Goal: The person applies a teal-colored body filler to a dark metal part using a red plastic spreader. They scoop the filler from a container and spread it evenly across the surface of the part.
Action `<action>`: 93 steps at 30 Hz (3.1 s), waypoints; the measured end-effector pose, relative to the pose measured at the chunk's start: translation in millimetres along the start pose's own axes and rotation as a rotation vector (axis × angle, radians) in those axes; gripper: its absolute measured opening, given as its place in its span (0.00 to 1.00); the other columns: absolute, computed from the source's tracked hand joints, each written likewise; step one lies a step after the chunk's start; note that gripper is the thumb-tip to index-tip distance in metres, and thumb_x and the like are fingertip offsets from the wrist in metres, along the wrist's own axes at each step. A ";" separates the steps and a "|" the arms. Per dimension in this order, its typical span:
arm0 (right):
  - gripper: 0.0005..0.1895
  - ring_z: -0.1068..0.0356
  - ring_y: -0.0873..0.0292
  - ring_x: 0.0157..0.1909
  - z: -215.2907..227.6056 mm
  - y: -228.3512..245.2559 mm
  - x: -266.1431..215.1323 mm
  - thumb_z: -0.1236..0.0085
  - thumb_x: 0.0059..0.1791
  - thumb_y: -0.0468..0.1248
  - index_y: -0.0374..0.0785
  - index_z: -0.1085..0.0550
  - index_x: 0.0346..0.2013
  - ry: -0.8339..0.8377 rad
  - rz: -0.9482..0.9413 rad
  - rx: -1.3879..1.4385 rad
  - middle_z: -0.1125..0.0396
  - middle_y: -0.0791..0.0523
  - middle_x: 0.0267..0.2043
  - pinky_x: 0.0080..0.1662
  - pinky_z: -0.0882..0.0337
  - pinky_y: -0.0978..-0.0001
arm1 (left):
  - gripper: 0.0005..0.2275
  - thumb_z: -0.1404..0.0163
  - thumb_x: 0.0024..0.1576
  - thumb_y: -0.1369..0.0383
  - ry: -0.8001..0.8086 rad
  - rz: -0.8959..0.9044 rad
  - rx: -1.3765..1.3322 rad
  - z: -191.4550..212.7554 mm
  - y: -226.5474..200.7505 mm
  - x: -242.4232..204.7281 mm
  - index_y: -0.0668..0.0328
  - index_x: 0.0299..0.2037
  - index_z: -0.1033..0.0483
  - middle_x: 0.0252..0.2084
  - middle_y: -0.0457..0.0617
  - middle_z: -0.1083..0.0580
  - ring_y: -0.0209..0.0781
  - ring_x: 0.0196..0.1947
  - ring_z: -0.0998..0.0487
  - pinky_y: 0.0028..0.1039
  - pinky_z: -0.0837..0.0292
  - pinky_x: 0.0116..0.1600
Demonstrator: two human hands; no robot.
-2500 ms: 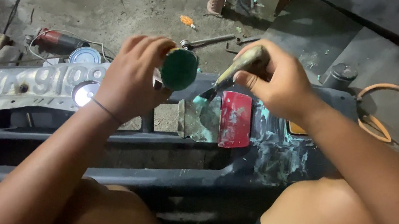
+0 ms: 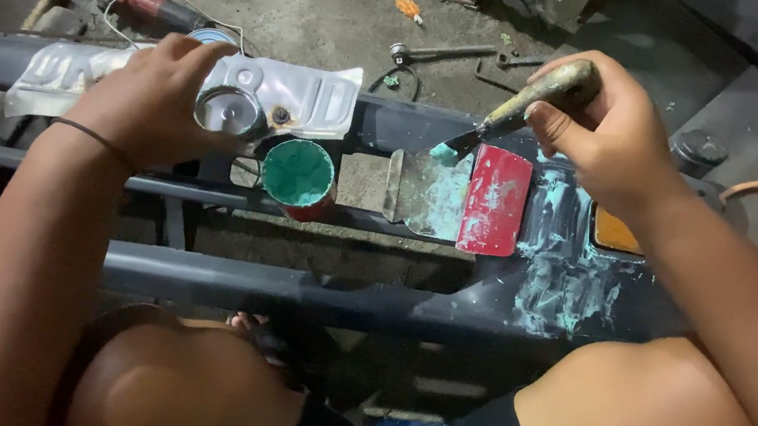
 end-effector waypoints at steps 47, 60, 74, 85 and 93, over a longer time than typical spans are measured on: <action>0.10 0.37 0.65 0.33 24.8 -40.8 7.7 0.41 0.60 0.31 0.38 0.35 0.48 -0.070 0.063 -0.054 0.39 0.57 0.32 0.39 0.35 0.73 | 0.50 0.34 0.40 0.54 0.100 0.000 0.044 -47.3 21.9 47.5 0.43 0.76 0.47 0.61 0.67 0.33 0.72 0.54 0.26 0.58 0.28 0.53; 0.10 0.32 0.60 0.42 21.3 -18.9 -3.6 0.41 0.60 0.34 0.36 0.33 0.52 0.005 0.076 -0.178 0.34 0.54 0.42 0.41 0.29 0.68 | 0.41 0.31 0.37 0.77 -0.444 -0.409 -0.087 -14.0 8.3 1.5 0.74 0.66 0.35 0.59 0.75 0.40 0.72 0.51 0.29 0.50 0.22 0.50; 0.09 0.32 0.59 0.37 20.1 -27.7 -4.1 0.41 0.62 0.34 0.35 0.33 0.50 -0.065 0.122 -0.223 0.33 0.53 0.40 0.40 0.29 0.66 | 0.35 0.30 0.40 0.69 -0.087 -0.417 -0.443 -5.6 -48.3 -21.7 0.60 0.57 0.35 0.60 0.56 0.29 0.52 0.60 0.29 0.40 0.35 0.58; 0.09 0.34 0.61 0.37 20.0 -20.2 -6.3 0.42 0.61 0.33 0.37 0.34 0.47 -0.039 0.045 -0.165 0.36 0.55 0.37 0.41 0.31 0.69 | 0.33 0.31 0.43 0.61 -0.039 -0.419 -0.287 -31.1 -38.4 -9.9 0.57 0.59 0.30 0.46 0.51 0.26 0.50 0.49 0.28 0.38 0.33 0.53; 0.09 0.34 0.63 0.35 20.1 -23.2 -5.4 0.41 0.60 0.33 0.38 0.34 0.45 -0.053 0.044 -0.116 0.36 0.57 0.35 0.40 0.32 0.70 | 0.31 0.30 0.40 0.55 -0.117 -0.548 0.013 -36.2 -36.7 -13.1 0.51 0.54 0.27 0.56 0.53 0.25 0.56 0.56 0.28 0.49 0.37 0.59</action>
Point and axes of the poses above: each hand's wrist, its own x-axis towards the middle knuckle, its own z-axis out of the back of the hand, y = z × x, the point moved 4 cm from there along x, towards the middle knuckle
